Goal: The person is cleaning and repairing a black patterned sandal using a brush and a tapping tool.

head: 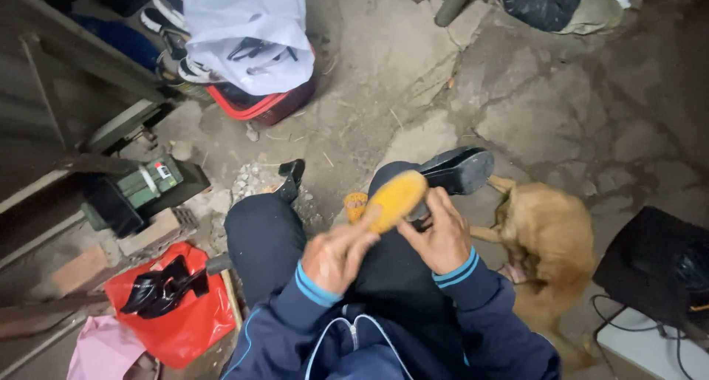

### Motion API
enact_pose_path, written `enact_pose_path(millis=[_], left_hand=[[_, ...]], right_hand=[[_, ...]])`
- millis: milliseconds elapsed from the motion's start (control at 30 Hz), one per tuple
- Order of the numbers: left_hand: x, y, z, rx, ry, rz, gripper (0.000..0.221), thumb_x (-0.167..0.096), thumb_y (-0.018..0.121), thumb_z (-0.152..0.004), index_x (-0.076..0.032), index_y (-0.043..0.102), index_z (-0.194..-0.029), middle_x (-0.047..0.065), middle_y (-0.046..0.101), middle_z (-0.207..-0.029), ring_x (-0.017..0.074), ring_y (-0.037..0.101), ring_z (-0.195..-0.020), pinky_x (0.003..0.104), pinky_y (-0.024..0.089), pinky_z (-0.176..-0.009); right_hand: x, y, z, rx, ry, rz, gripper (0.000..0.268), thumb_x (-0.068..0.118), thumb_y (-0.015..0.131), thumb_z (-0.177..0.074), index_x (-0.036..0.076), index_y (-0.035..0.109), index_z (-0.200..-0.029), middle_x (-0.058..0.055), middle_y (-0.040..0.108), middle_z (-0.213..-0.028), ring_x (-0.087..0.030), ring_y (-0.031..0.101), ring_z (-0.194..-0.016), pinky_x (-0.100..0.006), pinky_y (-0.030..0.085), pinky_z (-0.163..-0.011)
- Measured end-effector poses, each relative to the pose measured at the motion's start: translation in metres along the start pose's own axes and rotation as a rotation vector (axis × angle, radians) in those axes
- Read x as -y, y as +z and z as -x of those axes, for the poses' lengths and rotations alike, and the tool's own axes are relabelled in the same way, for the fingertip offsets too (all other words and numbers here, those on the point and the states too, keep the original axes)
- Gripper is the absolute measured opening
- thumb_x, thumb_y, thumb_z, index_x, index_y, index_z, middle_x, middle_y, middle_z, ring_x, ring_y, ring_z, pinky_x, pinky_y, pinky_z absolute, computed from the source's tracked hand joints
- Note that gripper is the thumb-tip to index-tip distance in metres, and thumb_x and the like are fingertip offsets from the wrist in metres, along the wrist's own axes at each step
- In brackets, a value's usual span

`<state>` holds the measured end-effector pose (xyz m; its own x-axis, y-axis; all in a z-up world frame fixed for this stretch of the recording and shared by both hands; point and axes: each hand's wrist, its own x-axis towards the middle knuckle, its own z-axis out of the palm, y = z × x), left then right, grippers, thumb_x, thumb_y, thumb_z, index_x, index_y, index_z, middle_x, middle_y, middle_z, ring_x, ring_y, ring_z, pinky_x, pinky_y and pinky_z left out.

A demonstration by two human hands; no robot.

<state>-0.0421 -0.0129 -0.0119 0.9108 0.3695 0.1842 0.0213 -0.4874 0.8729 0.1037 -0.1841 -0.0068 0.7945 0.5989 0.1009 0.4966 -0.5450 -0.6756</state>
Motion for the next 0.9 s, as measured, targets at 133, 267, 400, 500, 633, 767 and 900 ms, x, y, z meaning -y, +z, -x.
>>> enact_pose_path(millis=[133,267,400,500,633,767,900], left_hand=[[-0.015,-0.019,-0.02,-0.146,0.04,-0.054,0.028,-0.02,0.072,-0.095,-0.012,0.077,-0.121,0.019,0.08,-0.097,0.0384,0.077,-0.087,0.046,0.063,-0.071],[-0.008,-0.001,-0.007,-0.046,-0.045,0.098,0.027,-0.023,0.074,-0.094,-0.01,0.078,-0.117,0.019,0.08,-0.099,0.0416,0.075,-0.091,0.05,0.063,-0.075],[-0.006,-0.012,-0.018,-0.069,-0.061,0.041,0.039,-0.019,0.069,-0.096,-0.012,0.07,-0.134,0.021,0.078,-0.11,0.0425,0.074,-0.098,0.052,0.061,-0.08],[-0.009,-0.001,-0.016,-0.001,-0.095,0.123,0.041,-0.021,0.07,-0.095,-0.022,0.068,-0.136,0.014,0.078,-0.115,0.0384,0.074,-0.102,0.047,0.062,-0.085],[0.017,0.001,-0.027,-0.029,-0.191,0.125,0.042,-0.021,0.066,-0.099,-0.02,0.065,-0.14,0.021,0.073,-0.121,0.0417,0.067,-0.113,0.051,0.058,-0.094],[-0.016,-0.003,-0.025,-0.09,-0.226,0.179,0.042,-0.02,0.066,-0.099,-0.018,0.065,-0.141,0.021,0.071,-0.125,0.0415,0.065,-0.117,0.05,0.057,-0.097],[0.016,0.017,-0.02,-0.081,-0.211,0.188,0.041,-0.022,0.065,-0.1,-0.017,0.065,-0.141,0.023,0.07,-0.126,0.0423,0.064,-0.119,0.052,0.055,-0.099]], right_hand=[[0.01,-0.006,-0.014,0.021,-0.038,0.047,0.051,0.029,0.087,-0.081,0.011,0.066,-0.124,-0.012,0.066,-0.099,-0.04,0.074,-0.074,-0.049,0.063,-0.056],[0.002,-0.006,-0.007,0.033,0.004,0.092,0.049,0.027,0.085,-0.081,0.009,0.063,-0.121,-0.015,0.068,-0.1,-0.04,0.074,-0.076,-0.052,0.062,-0.059],[0.01,-0.011,-0.016,0.012,0.028,0.109,0.053,0.036,0.087,-0.08,0.013,0.066,-0.123,-0.012,0.072,-0.103,-0.037,0.075,-0.079,-0.049,0.062,-0.062],[0.007,-0.015,-0.022,0.086,0.066,0.126,0.051,0.026,0.082,-0.083,0.012,0.061,-0.128,-0.01,0.069,-0.077,-0.035,0.074,-0.07,-0.05,0.061,-0.06],[0.005,-0.019,-0.033,0.056,-0.08,0.161,0.052,0.023,0.076,-0.092,0.005,0.055,-0.137,-0.014,0.073,-0.082,-0.034,0.074,-0.071,-0.048,0.06,-0.059],[0.009,-0.028,-0.035,0.055,-0.127,0.295,0.045,0.027,0.077,-0.093,0.008,0.061,-0.13,-0.009,0.074,-0.077,-0.028,0.074,-0.068,-0.042,0.06,-0.058],[0.004,-0.031,-0.046,-0.004,-0.169,0.341,0.043,0.032,0.083,-0.087,0.01,0.065,-0.12,-0.005,0.068,-0.078,-0.027,0.071,-0.072,-0.043,0.059,-0.065]])
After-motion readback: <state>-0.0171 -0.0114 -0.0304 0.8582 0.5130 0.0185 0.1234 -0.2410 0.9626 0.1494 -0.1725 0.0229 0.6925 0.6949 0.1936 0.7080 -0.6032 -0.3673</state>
